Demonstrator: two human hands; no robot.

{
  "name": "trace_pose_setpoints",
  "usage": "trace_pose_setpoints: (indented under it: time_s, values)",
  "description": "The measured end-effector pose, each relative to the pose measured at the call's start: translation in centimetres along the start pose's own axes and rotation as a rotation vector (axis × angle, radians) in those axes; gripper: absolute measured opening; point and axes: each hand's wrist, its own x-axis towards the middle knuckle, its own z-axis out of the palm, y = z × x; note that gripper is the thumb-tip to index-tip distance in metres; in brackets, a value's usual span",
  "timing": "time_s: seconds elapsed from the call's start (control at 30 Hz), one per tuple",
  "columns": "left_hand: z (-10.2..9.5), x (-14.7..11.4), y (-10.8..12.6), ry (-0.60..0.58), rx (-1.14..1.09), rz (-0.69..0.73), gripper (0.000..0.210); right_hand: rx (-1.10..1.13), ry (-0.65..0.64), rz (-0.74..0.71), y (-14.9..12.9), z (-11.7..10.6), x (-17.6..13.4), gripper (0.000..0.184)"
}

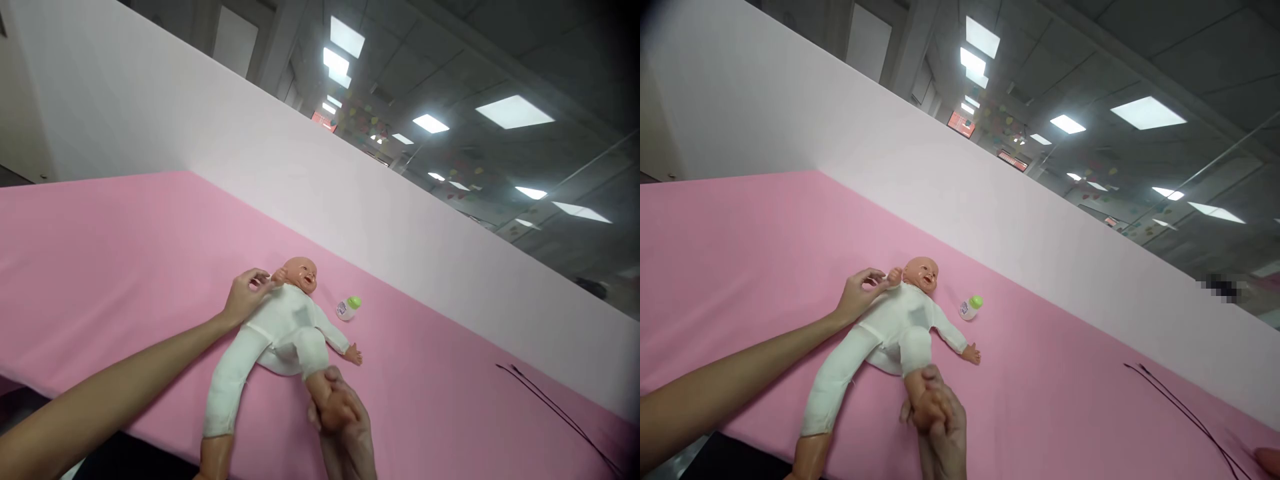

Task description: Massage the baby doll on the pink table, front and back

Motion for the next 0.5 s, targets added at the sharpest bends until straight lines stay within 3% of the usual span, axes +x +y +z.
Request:
trace_pose_setpoints:
  time_s: [0.1, 0.17, 0.27, 0.43, 0.5]
  values:
    - [0.2, -0.4, -0.1, -0.050, 0.161, 0.186, 0.033, 0.026, -0.082, -0.006, -1.4, 1.3, 1.1, 0.050]
    - [0.2, -0.3, -0.4, -0.064, 0.163, 0.235, 0.027, 0.034, -0.134, 0.029, -1.4, 1.8, 1.3, 0.050]
    - [0.1, 0.0, -0.7, -0.143, 0.091, 0.190, 0.025, 0.005, -0.108, 0.020, -0.8, 2.6, 1.9, 0.051]
    - [-0.1, -0.6, -0.6, -0.399, 0.081, 0.081, 0.037, -0.087, -0.010, 0.040, -0.2, 5.5, 5.6, 0.055]
    - [-0.2, -0.7, -0.5, -0.428, 0.082, 0.056, 0.035, -0.049, 0.013, 0.045, -0.1, 6.2, 6.7, 0.058]
